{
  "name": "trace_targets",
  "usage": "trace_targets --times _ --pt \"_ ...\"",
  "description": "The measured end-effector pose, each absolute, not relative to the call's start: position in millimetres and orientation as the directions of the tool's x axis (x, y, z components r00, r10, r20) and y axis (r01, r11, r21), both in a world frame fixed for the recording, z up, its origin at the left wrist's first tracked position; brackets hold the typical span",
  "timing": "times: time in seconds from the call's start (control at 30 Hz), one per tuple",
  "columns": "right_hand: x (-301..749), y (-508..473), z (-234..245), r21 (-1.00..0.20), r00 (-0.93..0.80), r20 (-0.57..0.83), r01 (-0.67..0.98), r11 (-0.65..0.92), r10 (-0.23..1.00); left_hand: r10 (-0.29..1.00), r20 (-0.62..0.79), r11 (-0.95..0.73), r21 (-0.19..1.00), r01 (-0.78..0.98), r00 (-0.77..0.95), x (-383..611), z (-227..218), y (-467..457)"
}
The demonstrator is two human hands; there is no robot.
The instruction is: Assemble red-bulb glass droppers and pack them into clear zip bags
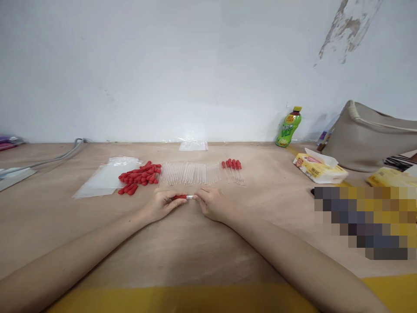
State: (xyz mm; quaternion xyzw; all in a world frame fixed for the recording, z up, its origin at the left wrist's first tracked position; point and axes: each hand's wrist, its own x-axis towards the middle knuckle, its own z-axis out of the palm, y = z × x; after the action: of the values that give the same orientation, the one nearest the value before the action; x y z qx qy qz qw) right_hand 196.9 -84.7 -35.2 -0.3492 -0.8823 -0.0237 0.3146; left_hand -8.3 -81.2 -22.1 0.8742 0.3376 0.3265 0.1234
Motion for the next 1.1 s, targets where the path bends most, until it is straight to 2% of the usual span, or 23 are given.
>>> trace_targets --times 0.07,0.23,0.3,0.43,0.5,0.57,0.8,1.0,1.1 --pt "197 -85 -33 -0.183 -0.572 0.540 0.637 0.749 0.618 0.682 0.489 -0.732 0.441 0.519 0.544 -8 -22 -80" --pt "205 -83 -25 -0.088 -0.584 0.507 0.697 0.712 0.634 0.684 0.541 -0.723 0.417 0.551 0.489 -10 -23 -77" --pt "214 -79 -21 -0.148 -0.487 0.517 0.759 0.634 0.704 0.700 0.550 -0.699 0.401 0.592 0.455 -11 -23 -77" --pt "239 -57 -9 -0.352 -0.186 0.509 0.846 0.400 0.841 0.712 0.518 -0.685 0.369 0.627 0.473 -12 -24 -77" --pt "251 -44 -2 -0.450 -0.014 0.445 0.861 0.238 0.895 0.713 0.499 -0.689 0.364 0.627 0.494 -11 -24 -77" --pt "259 -32 3 -0.484 0.091 0.369 0.869 0.107 0.925 0.717 0.489 -0.686 0.369 0.627 0.497 -11 -24 -77" --pt "254 -11 -4 -0.390 0.258 0.243 0.909 -0.149 0.935 0.719 0.481 -0.685 0.376 0.624 0.501 -11 -25 -76" --pt "253 -14 -8 -0.324 0.234 0.207 0.932 -0.159 0.950 0.716 0.486 -0.689 0.377 0.619 0.501 -10 -25 -75" --pt "250 -14 -9 -0.305 0.228 0.237 0.940 -0.151 0.944 0.719 0.477 -0.687 0.383 0.617 0.505 -11 -27 -75"
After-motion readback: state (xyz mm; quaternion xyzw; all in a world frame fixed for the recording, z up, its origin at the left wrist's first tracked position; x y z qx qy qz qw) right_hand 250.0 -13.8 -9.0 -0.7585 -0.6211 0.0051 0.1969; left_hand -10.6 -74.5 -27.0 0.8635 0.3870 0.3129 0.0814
